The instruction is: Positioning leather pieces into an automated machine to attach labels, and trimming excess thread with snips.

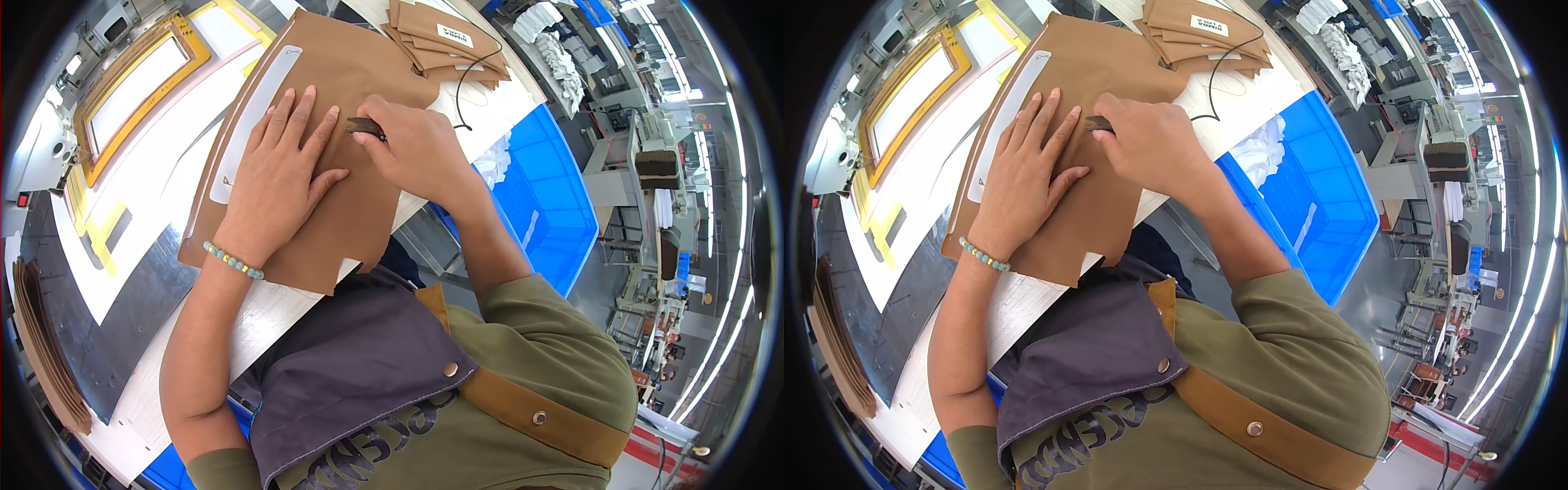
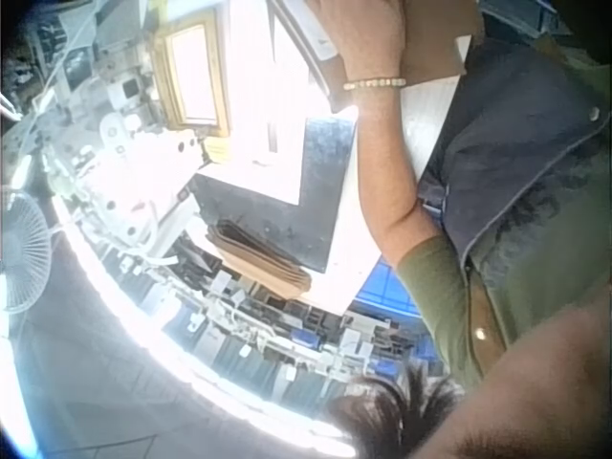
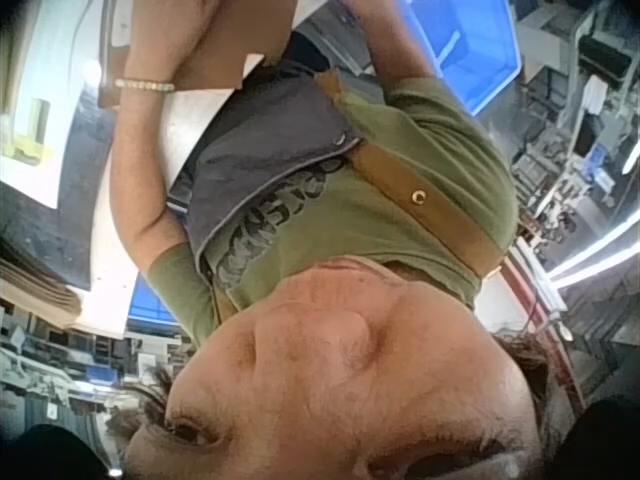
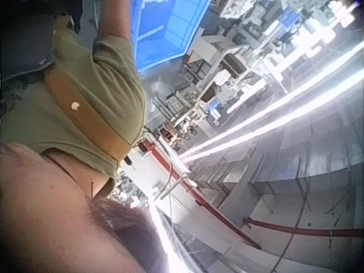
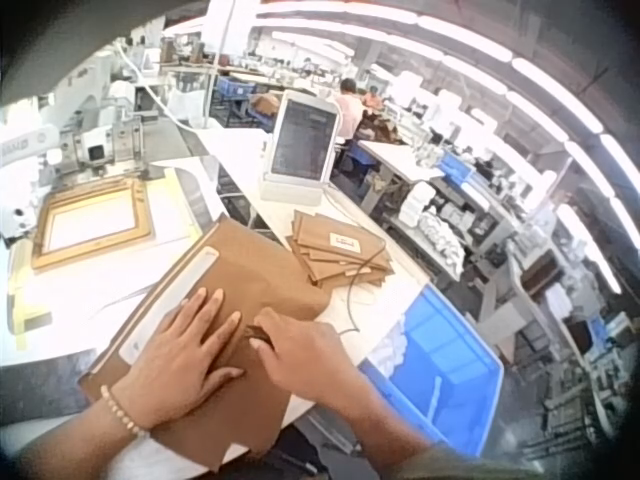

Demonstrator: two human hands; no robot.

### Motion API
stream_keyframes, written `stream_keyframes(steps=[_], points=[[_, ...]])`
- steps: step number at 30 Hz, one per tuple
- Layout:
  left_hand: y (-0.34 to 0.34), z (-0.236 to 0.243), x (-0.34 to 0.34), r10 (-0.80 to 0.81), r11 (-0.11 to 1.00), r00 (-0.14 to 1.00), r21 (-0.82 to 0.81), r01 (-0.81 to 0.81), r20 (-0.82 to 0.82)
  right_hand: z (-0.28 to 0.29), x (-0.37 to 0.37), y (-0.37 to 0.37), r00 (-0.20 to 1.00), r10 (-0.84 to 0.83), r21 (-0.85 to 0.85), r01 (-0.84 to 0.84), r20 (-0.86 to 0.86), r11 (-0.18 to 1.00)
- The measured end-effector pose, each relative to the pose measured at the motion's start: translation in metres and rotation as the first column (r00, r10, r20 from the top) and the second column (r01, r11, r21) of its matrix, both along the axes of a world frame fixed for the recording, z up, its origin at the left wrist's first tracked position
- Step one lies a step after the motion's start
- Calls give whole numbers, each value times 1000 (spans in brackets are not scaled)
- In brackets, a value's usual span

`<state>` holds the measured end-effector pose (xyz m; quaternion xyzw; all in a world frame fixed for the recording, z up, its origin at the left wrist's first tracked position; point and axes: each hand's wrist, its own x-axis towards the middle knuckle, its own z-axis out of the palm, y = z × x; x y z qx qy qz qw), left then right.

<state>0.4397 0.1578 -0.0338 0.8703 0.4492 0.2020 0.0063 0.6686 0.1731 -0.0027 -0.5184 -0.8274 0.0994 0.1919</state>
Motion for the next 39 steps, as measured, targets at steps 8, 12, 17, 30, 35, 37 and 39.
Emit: stream_keyframes(steps=[8,12,17,30,35,37,39], points=[[0,-2,0,-13,1000,1000,19,12,19,-9,-11,1,1000,-7,148,8,-8,989],[1,0,-1,-18,1000,1000,-25,19,17,-12,-8,8,992,18,102,-5,-128,995],[2,2,1,-19,999,1000,-43,19,12,-3,-12,9,953,55,-20,-64,-299,998],[7,25,-15,-85,996,983,32,81,162,10,107,49,915,-402,-185,399,20,898],[-26,67,-49,-137,990,989,-33,138,48,-14,133,54,937,-349,124,345,14,930],[-51,80,-62,-255,949,967,-196,246,-21,-9,131,47,944,-326,146,317,44,937],[-73,78,-65,-289,933,951,-258,253,-112,-4,123,36,987,-3,333,-52,162,942]])
